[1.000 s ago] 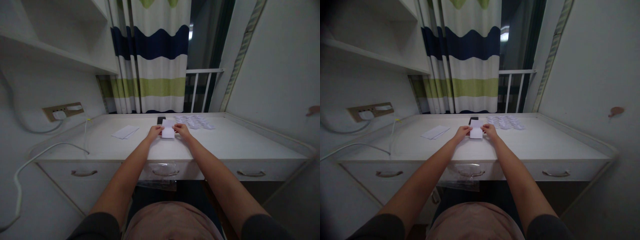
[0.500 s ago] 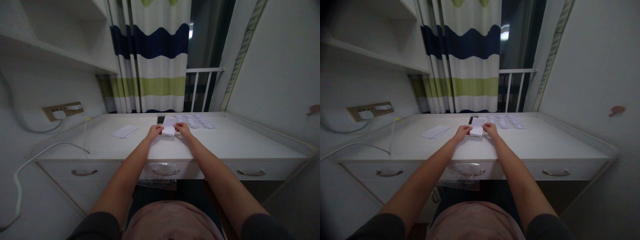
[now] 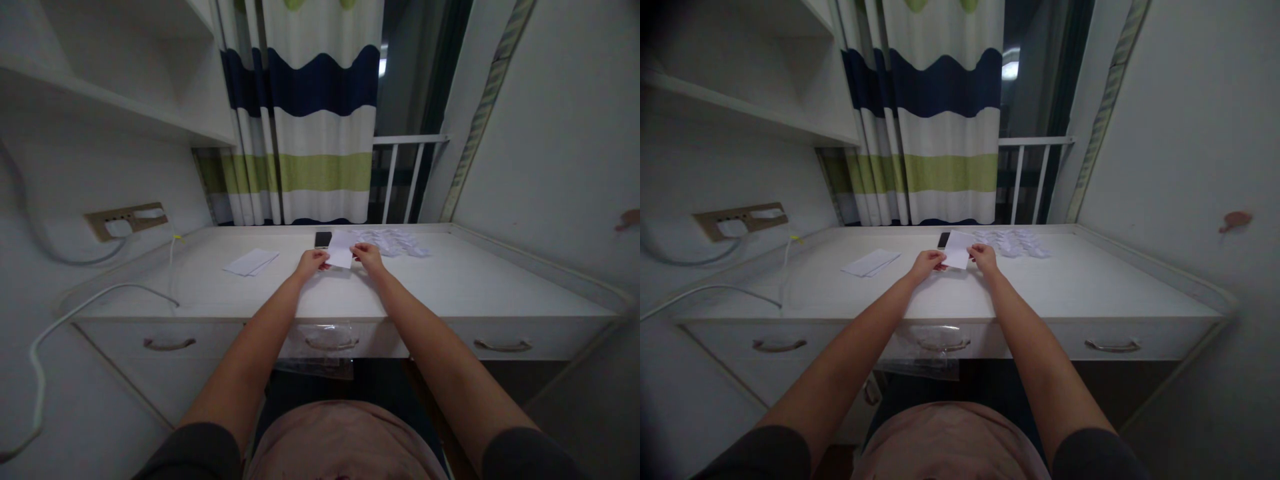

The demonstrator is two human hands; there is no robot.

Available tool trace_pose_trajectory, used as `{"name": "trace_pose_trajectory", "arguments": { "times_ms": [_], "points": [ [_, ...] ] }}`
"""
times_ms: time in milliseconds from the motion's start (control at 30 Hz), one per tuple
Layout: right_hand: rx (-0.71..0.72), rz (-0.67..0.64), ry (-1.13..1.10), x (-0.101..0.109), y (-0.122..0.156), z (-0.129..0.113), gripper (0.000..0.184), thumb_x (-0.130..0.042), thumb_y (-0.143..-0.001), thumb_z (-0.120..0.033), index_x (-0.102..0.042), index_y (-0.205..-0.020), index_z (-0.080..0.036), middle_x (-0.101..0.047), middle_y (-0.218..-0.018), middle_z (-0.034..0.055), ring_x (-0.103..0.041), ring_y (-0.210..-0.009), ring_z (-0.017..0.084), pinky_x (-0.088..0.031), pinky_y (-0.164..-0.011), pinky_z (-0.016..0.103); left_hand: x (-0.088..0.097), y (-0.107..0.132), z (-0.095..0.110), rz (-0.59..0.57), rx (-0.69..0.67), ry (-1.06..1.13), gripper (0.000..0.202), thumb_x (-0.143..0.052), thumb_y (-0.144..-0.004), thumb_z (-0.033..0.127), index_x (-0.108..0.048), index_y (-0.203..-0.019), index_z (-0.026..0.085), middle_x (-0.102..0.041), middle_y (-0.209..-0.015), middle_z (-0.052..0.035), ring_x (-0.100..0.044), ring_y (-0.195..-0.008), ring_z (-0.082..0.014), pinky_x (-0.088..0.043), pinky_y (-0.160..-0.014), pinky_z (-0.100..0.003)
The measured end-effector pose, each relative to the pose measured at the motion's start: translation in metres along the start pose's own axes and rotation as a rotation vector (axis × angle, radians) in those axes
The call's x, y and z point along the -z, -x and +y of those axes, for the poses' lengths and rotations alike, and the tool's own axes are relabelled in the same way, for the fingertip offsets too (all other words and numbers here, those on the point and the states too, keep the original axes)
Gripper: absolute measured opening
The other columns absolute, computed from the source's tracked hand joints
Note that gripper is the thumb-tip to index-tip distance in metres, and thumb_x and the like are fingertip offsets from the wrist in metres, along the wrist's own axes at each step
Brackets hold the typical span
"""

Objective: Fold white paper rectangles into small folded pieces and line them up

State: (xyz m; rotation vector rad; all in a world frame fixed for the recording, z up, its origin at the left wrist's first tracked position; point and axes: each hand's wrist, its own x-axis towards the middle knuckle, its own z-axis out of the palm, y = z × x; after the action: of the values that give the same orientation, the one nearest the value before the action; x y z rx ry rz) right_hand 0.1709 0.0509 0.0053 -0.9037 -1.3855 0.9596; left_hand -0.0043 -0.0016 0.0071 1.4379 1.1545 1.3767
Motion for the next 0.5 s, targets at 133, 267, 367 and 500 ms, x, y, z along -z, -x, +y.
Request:
{"name": "trace_pose_trajectory", "arguments": {
  "times_ms": [133,267,367,500],
  "points": [
    [-0.007,0.053,-0.006,0.0008,-0.0003,0.0001,0.025,-0.067,-0.054,-0.038,-0.055,-0.059,-0.017,-0.056,-0.055,-0.0011,-0.054,-0.054,0.012,-0.043,-0.053,0.025,-0.0002,0.0012,0.0001,-0.021,0.006,0.005,0.018,-0.07,-0.068,0.026,-0.06,-0.072,0.011,-0.063,-0.058,-0.003,-0.058,-0.053,-0.01,-0.043,-0.054,-0.022],
    [0.011,0.056,-0.006,0.0002,0.0011,-0.0006,0.026,-0.067,-0.055,-0.039,-0.055,-0.06,-0.017,-0.056,-0.056,-0.0011,-0.053,-0.054,0.012,-0.042,-0.053,0.025,0.0001,0.0012,0.0001,-0.014,0.009,0.011,0.019,-0.07,-0.066,0.025,-0.059,-0.071,0.011,-0.061,-0.055,-0.0022,-0.055,-0.05,-0.0092,-0.044,-0.055,-0.023],
    [-0.016,0.053,-0.021,-0.0007,0.0031,-0.0022,0.023,-0.068,-0.054,-0.035,-0.055,-0.06,-0.017,-0.055,-0.056,-0.0018,-0.052,-0.053,0.011,-0.042,-0.052,0.025,0.0005,0.0017,-0.0001,-0.012,0.017,-0.025,0.022,-0.069,-0.067,0.031,-0.06,-0.071,0.011,-0.062,-0.057,-0.003,-0.056,-0.052,-0.0105,-0.041,-0.051,-0.021],
    [-0.058,-0.069,-0.034,-0.0013,0.0065,-0.0038,0.021,-0.069,-0.053,-0.031,-0.054,-0.057,-0.017,-0.054,-0.055,-0.0018,-0.051,-0.053,0.01,-0.042,-0.053,0.024,0.0015,0.0,-0.0023,0.044,-0.037,-0.045,0.028,-0.068,-0.065,0.038,-0.062,-0.071,0.012,-0.062,-0.064,-0.003,-0.056,-0.055,-0.011,-0.039,-0.046,-0.019]
  ]
}}
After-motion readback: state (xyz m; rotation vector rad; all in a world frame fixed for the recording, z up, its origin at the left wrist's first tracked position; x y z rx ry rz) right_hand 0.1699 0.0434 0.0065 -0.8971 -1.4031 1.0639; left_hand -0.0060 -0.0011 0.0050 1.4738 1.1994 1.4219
